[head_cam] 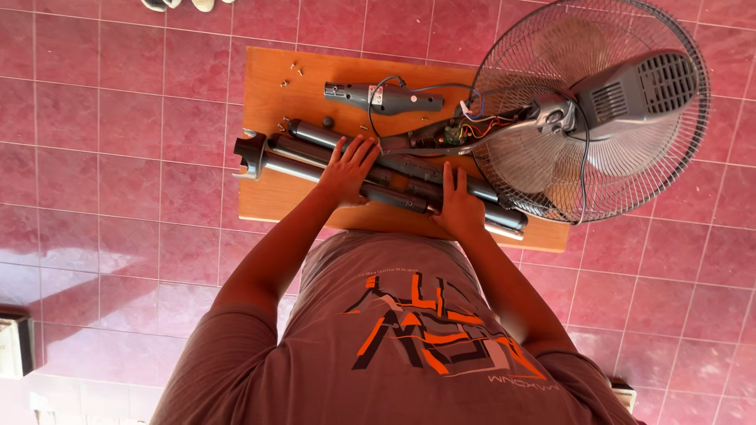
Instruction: The person assembles an electric fan by attaching the neck to the base, inserting the pole sections, and securing the fan head. They then connect the power cord to the fan head.
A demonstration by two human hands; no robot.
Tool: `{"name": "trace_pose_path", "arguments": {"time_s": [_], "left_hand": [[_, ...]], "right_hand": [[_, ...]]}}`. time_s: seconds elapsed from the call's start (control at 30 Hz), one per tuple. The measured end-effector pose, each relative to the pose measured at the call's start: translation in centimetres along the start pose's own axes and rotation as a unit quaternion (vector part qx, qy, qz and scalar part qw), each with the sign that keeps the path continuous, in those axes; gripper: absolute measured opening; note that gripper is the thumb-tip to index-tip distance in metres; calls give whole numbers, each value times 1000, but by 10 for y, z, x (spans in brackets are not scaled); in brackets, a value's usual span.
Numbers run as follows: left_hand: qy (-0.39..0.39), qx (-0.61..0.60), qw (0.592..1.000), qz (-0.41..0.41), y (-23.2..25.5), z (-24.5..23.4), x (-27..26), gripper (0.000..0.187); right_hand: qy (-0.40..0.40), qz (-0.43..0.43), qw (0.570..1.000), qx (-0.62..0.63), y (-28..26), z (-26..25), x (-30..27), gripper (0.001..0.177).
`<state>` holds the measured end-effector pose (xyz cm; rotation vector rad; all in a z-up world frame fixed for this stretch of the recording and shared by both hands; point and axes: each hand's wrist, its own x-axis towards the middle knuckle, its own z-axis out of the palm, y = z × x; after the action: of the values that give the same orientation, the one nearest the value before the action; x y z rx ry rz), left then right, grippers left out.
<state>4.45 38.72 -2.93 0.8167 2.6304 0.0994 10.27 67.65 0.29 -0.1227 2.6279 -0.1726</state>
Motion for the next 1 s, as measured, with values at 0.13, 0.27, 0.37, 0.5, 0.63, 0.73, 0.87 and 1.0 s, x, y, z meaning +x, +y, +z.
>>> {"name": "trace_pose_path", "arguments": {"time_s": [0.13,0.27,0.37,0.5,0.63,0.73,0.87,1.0], "left_hand": [[3,-27,999,-27,6,0,1,134],[17,-13,999,-24,9,0,-1,134],[30,-5,999,-20,11,2,-7,132],[32,-16,999,-22,13,5,-18,128],[60,-13,998,-18,18,10,-28,126],[52,-6,998,-25,22,14,-37,125],[56,-12,998,-39,30,27,-48,124],[96,-16,994,-48,37,39,-57,126]], "right_hand": [[10,3,1000,4,5,4,1,134],[10,-2,1000,-2,5,7,-4,131],[6,2,1000,0,2,8,-10,131],[-16,15,1000,-6,-4,4,-16,130],[-10,7,1000,2,-7,3,-26,129],[5,-5,1000,4,-9,5,-32,131],[-7,-13,1000,6,-8,10,-41,130],[3,-32,999,13,-4,13,-50,131]]}}
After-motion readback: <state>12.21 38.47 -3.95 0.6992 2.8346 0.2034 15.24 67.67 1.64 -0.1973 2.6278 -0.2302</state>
